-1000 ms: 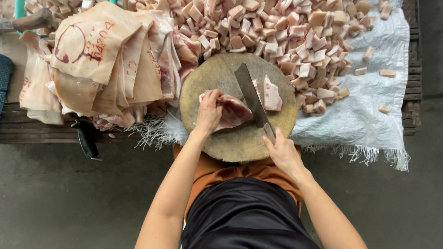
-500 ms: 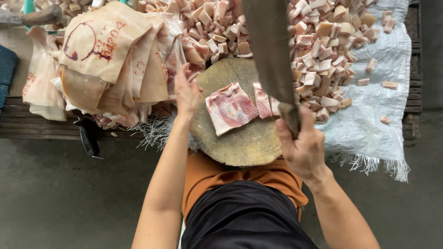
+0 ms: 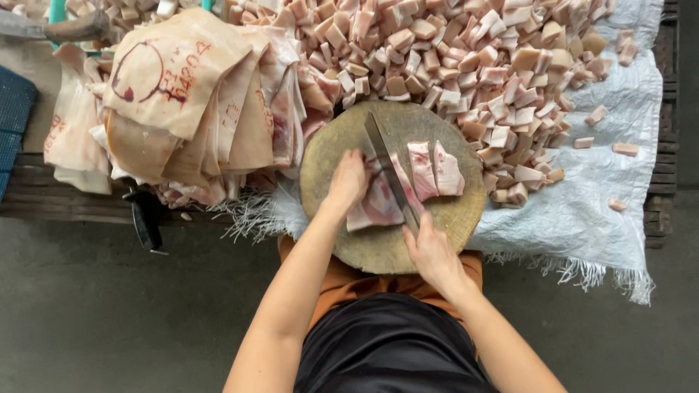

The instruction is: The person sits on the floor with a wooden cutting board on their lap and uses a cleaver to cut large sheets of pork belly into small cubes. They repeatedly slice the meat into strips and then dice them, accumulating a large pile of diced meat on a white cloth beside them.

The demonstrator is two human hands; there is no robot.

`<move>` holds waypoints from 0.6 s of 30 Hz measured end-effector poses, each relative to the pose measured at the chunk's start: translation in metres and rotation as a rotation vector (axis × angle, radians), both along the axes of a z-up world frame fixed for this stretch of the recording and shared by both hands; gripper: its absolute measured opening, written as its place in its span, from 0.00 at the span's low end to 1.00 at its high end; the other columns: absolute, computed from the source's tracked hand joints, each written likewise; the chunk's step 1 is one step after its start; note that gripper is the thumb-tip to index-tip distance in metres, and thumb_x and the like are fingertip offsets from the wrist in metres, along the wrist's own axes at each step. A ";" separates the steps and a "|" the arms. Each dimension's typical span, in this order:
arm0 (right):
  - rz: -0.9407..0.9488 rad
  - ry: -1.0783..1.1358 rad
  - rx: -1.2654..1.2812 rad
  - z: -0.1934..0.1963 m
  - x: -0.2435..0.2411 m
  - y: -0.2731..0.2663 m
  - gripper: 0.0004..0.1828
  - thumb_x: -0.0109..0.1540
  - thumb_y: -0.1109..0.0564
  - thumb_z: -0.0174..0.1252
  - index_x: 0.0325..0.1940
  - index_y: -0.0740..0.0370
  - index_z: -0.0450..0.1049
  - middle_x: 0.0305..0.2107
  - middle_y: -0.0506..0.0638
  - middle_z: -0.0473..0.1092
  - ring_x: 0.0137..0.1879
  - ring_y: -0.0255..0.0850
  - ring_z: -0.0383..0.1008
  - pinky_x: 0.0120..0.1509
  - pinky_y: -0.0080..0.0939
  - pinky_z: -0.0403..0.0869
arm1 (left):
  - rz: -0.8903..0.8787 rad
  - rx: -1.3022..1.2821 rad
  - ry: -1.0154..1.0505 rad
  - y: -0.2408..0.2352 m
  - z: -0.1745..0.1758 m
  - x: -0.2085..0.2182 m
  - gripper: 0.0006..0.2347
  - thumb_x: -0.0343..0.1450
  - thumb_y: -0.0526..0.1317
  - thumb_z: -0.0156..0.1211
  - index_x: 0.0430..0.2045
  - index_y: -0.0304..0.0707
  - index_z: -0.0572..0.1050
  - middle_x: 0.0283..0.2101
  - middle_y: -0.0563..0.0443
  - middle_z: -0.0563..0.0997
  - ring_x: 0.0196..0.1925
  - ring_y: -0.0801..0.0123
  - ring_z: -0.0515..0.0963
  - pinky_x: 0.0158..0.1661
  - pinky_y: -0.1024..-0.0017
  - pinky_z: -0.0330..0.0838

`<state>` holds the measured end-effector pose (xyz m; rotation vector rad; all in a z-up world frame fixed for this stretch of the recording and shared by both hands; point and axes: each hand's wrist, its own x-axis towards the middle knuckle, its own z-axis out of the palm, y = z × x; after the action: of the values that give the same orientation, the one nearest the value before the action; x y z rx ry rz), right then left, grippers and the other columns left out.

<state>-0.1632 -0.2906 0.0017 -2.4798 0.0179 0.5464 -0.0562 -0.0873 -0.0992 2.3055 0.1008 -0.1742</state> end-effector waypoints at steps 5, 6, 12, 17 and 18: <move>-0.049 0.098 -0.026 0.000 0.004 0.009 0.29 0.66 0.47 0.53 0.62 0.71 0.56 0.29 0.77 0.74 0.40 0.74 0.76 0.46 0.69 0.73 | -0.112 -0.043 -0.030 -0.003 0.012 -0.007 0.08 0.72 0.36 0.57 0.41 0.33 0.75 0.46 0.34 0.79 0.49 0.38 0.78 0.47 0.51 0.73; -0.037 0.094 -0.065 -0.003 0.014 0.011 0.31 0.66 0.47 0.53 0.64 0.71 0.55 0.28 0.78 0.73 0.39 0.74 0.76 0.46 0.69 0.73 | -0.126 -0.041 -0.065 -0.003 0.013 -0.002 0.08 0.71 0.35 0.56 0.42 0.33 0.75 0.46 0.34 0.79 0.48 0.38 0.78 0.47 0.51 0.73; -0.001 -0.116 0.116 -0.035 0.097 0.029 0.28 0.67 0.48 0.54 0.60 0.74 0.60 0.36 0.76 0.74 0.45 0.72 0.76 0.48 0.64 0.74 | -0.136 -0.040 -0.028 -0.007 0.016 0.006 0.07 0.70 0.36 0.56 0.39 0.35 0.75 0.44 0.36 0.79 0.47 0.40 0.79 0.46 0.53 0.74; 0.036 -0.153 0.210 -0.031 0.122 0.033 0.26 0.70 0.46 0.57 0.56 0.73 0.63 0.31 0.72 0.75 0.42 0.65 0.78 0.45 0.59 0.75 | -0.101 -0.018 -0.065 -0.005 0.017 -0.002 0.10 0.66 0.37 0.63 0.38 0.35 0.75 0.43 0.35 0.79 0.48 0.39 0.78 0.46 0.51 0.72; -0.016 -0.049 0.234 -0.018 0.119 0.029 0.25 0.68 0.46 0.56 0.58 0.69 0.64 0.27 0.69 0.74 0.36 0.62 0.77 0.39 0.57 0.75 | -0.049 -0.024 -0.108 -0.002 0.017 -0.003 0.09 0.66 0.35 0.61 0.38 0.35 0.74 0.43 0.35 0.79 0.48 0.39 0.78 0.47 0.51 0.72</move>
<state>-0.0438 -0.2612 -0.0166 -2.2617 -0.0438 0.4532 -0.0594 -0.0896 -0.0821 2.2898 -0.0129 -0.0757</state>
